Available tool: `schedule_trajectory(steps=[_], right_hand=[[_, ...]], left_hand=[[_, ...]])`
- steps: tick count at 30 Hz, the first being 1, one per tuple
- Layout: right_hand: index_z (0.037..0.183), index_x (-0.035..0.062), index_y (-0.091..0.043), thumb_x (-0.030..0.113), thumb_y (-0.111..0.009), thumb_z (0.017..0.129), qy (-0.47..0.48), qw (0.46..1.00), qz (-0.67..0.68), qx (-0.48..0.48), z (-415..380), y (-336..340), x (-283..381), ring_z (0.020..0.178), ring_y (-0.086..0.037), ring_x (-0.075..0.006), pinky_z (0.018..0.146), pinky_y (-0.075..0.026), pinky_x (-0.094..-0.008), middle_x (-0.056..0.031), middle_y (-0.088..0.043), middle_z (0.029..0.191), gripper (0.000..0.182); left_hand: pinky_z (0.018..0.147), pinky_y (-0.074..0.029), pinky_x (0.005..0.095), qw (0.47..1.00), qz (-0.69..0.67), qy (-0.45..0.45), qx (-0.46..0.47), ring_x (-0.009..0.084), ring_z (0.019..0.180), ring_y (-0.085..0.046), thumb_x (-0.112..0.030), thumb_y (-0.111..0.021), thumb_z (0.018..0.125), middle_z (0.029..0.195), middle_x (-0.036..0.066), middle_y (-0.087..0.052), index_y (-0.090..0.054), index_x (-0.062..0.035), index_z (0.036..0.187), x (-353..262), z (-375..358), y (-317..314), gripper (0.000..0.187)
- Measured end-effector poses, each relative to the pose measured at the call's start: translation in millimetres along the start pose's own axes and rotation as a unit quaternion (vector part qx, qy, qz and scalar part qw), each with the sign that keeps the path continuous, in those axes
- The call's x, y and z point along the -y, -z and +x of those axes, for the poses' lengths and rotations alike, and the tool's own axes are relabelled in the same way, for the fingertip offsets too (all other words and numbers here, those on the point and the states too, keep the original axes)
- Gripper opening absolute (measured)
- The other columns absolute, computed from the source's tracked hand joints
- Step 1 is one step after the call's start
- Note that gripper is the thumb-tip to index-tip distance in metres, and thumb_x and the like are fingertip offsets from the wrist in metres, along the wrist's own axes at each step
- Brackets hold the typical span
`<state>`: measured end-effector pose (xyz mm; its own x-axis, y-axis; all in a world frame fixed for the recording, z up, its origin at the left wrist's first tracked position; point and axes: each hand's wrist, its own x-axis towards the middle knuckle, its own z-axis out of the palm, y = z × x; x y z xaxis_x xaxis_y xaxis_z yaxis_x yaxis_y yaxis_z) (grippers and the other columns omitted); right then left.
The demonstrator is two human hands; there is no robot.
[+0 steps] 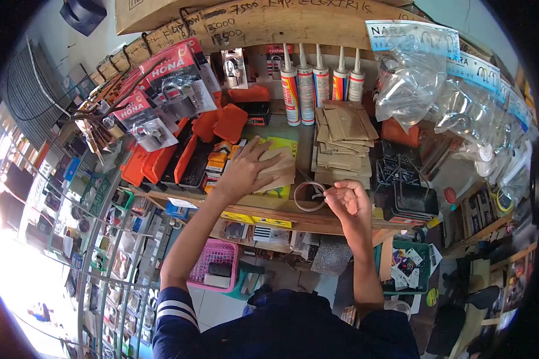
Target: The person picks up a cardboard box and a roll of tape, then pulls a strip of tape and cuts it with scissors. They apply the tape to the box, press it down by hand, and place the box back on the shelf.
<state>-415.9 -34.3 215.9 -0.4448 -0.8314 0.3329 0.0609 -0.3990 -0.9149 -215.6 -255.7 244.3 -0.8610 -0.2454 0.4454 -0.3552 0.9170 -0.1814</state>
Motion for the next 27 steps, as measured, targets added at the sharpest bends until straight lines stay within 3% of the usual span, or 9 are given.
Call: schedule_trajectory(steps=[2, 4, 7, 14, 19, 25, 27], right_hand=[[0.117, 0.0014, -0.056, 0.007, -0.071, 0.093, -0.004, 1.000, 0.001, -0.003, -3.1, 2.4, 4.8, 0.097, -0.063, -0.0128, 0.088, -0.049, -0.0291, -0.0081, -0.068, 0.103, 0.030], [0.118, 0.0015, -0.056, 0.007, -0.071, 0.092, -0.007, 1.000, 0.003, -0.006, -4.3, 5.2, 9.1, 0.097, -0.063, -0.0128, 0.088, -0.049, -0.0290, -0.0077, -0.067, 0.103, 0.030], [0.117, 0.0016, -0.056, 0.007, -0.072, 0.091, -0.001, 1.000, 0.000, -0.002, -5.8, 10.3, 15.5, 0.097, -0.063, -0.0128, 0.088, -0.049, -0.0290, -0.0073, -0.067, 0.102, 0.031], [0.122, 0.0017, -0.054, 0.005, -0.074, 0.089, 0.017, 0.995, -0.009, 0.098, -8.2, 30.1, 51.5, 0.097, -0.063, -0.0128, 0.087, -0.048, -0.0291, -0.0068, -0.068, 0.100, 0.039], [0.131, 0.0062, -0.051, 0.005, -0.075, 0.086, 0.043, 0.971, -0.076, 0.225, -0.7, 28.8, 103.0, 0.093, -0.063, -0.0099, 0.086, -0.044, -0.0279, -0.0030, -0.069, 0.095, 0.051], [0.135, 0.0062, -0.047, 0.010, -0.074, 0.087, 0.059, 0.928, -0.186, 0.316, 7.4, 17.5, 145.9, 0.091, -0.062, -0.0088, 0.085, -0.044, -0.0297, -0.0011, -0.069, 0.088, 0.055], [0.137, 0.0072, -0.045, 0.010, -0.074, 0.086, 0.051, 0.924, -0.204, 0.319, 10.8, 14.0, 149.8, 0.091, -0.063, -0.0108, 0.091, -0.044, -0.0324, -0.0031, -0.069, 0.088, 0.058]], left_hand=[[0.108, -0.041, 0.0512, 1.000, -0.019, -0.006, -0.003, 0.0372, 0.130, -0.051, -0.044, -0.063, 0.092, 0.144, 0.017, -0.051, -0.057, -0.0261, 0.142, 7.8, -0.9, -9.7, 0.054], [0.105, -0.044, 0.0478, 0.989, -0.146, 0.008, 0.020, 0.0383, 0.126, -0.054, -0.043, -0.064, 0.093, 0.138, 0.021, -0.054, -0.055, -0.0249, 0.144, 12.0, 0.0, -14.7, 0.055], [0.103, -0.046, 0.0454, 0.989, -0.150, 0.008, 0.020, 0.0381, 0.123, -0.055, -0.042, -0.065, 0.093, 0.131, 0.023, -0.055, -0.056, -0.0243, 0.143, 11.0, 0.0, -14.1, 0.054], [0.104, -0.044, 0.0497, 0.993, -0.098, -0.063, 0.009, 0.0383, 0.116, -0.057, -0.039, -0.069, 0.089, 0.129, 0.020, -0.058, -0.060, -0.0247, 0.140, -25.5, 1.1, 59.2, 0.054], [0.093, -0.046, 0.0463, 0.992, -0.002, -0.123, 0.034, 0.0344, 0.110, -0.058, -0.039, -0.069, 0.086, 0.126, 0.016, -0.058, -0.062, -0.0294, 0.137, -73.1, 2.3, 127.2, 0.052], [0.090, -0.047, 0.0430, 0.990, 0.007, -0.136, 0.047, 0.0304, 0.106, -0.058, -0.039, -0.069, 0.084, 0.125, 0.015, -0.058, -0.065, -0.0305, 0.134, -104.5, -3.4, 162.5, 0.051], [0.090, -0.047, 0.0426, 0.988, 0.007, -0.151, 0.040, 0.0301, 0.105, -0.059, -0.039, -0.069, 0.084, 0.125, 0.015, -0.059, -0.065, -0.0306, 0.134, -108.2, -5.3, 166.7, 0.051]])
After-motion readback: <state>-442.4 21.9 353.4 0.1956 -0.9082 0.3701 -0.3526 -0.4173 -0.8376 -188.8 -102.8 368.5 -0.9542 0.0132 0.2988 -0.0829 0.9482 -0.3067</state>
